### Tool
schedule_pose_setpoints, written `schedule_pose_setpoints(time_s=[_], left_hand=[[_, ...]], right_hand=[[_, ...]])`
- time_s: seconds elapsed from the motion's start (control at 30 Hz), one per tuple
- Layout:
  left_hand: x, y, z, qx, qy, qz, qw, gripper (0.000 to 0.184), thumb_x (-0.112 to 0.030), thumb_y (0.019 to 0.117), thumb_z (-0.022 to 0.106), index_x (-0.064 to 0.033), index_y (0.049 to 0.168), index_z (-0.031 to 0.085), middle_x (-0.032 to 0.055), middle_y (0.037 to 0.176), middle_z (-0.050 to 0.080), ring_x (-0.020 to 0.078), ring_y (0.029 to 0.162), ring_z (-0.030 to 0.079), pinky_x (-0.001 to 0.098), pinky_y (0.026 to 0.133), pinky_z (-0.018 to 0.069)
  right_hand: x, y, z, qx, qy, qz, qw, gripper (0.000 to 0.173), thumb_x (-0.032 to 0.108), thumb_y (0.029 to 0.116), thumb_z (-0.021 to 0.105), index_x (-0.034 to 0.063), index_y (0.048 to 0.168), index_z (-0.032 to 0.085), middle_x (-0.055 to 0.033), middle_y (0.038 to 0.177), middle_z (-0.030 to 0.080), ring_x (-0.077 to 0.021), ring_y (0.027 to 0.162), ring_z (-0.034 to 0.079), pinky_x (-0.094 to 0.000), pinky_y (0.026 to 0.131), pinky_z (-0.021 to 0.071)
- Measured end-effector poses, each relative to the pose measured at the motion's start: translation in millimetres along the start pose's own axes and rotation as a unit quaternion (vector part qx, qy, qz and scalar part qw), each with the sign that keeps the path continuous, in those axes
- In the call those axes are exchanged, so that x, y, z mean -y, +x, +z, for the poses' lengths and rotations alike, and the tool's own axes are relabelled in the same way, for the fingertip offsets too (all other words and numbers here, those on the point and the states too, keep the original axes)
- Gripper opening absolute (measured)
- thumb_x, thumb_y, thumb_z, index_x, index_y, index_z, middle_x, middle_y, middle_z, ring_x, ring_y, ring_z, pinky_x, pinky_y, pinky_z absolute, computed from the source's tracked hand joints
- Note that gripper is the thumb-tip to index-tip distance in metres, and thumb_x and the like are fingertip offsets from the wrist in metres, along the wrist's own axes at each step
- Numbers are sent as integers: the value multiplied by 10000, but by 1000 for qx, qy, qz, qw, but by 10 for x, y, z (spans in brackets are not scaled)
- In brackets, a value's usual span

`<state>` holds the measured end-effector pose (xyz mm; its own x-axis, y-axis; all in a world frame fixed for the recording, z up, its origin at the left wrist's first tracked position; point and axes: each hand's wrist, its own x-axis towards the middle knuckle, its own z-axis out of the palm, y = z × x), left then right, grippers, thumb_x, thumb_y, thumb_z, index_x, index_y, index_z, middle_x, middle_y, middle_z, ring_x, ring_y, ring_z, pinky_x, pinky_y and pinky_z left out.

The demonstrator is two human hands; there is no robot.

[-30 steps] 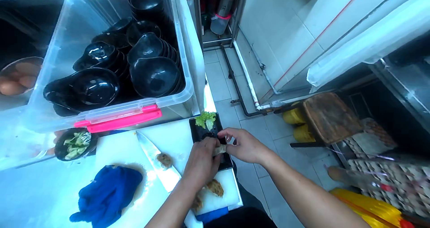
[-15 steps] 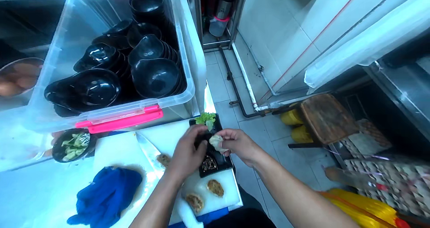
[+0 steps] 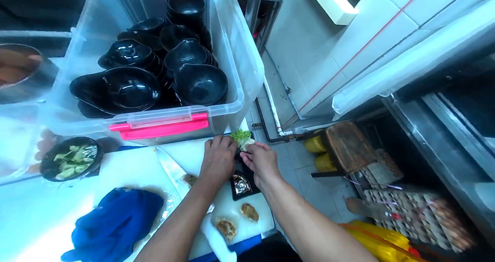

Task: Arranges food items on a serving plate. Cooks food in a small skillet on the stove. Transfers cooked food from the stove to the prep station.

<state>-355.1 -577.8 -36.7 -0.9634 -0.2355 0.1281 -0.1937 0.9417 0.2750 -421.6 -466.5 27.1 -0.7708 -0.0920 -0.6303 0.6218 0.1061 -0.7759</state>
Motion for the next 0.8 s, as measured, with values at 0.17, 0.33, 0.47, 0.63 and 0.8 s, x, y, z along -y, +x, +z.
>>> schedule_pose_setpoints(time_s=[0.17,0.33,0.47,0.63,0.8], left_hand=[[108,-15,-10,8,-13,-3,1000,277,-136,922,626,-155,1169,748,55,1253,660,318,1278,536,572,1016,448],[89,-16,-21,6,-72,-37,997,354,-326,955,667,-131,1249,705,65,1294,655,308,1293,537,549,1045,445],[-3,19,8,-23,-87,-37,995,453,-365,905,749,-175,1308,670,57,1322,628,289,1261,557,540,1031,455],[-39,61,118,-62,-66,-23,996,239,-302,1008,620,-167,1164,741,47,1238,668,272,1187,603,515,982,490],[-40,50,136,-50,-73,-31,996,280,-290,1048,546,-126,1182,729,83,1258,668,304,1210,603,540,993,488]], right_hand=[[-102,-31,45,31,-74,-44,996,306,75,1012,614,-32,1298,600,-183,1067,713,-220,825,740,-348,751,637],[-162,84,-93,50,-130,-78,987,256,63,1030,591,-27,1267,627,-158,1060,740,-210,845,757,-341,763,645],[-154,147,-192,89,-162,-109,977,275,63,1041,565,-1,1300,634,-130,1136,750,-195,926,761,-346,818,644],[-63,213,-306,109,-230,-151,955,245,58,1023,574,53,1243,681,-79,1123,764,-185,975,754,-382,867,632],[-34,-104,-726,156,-399,-240,871,138,183,981,666,111,1083,724,0,851,718,-118,726,684,-357,676,599]])
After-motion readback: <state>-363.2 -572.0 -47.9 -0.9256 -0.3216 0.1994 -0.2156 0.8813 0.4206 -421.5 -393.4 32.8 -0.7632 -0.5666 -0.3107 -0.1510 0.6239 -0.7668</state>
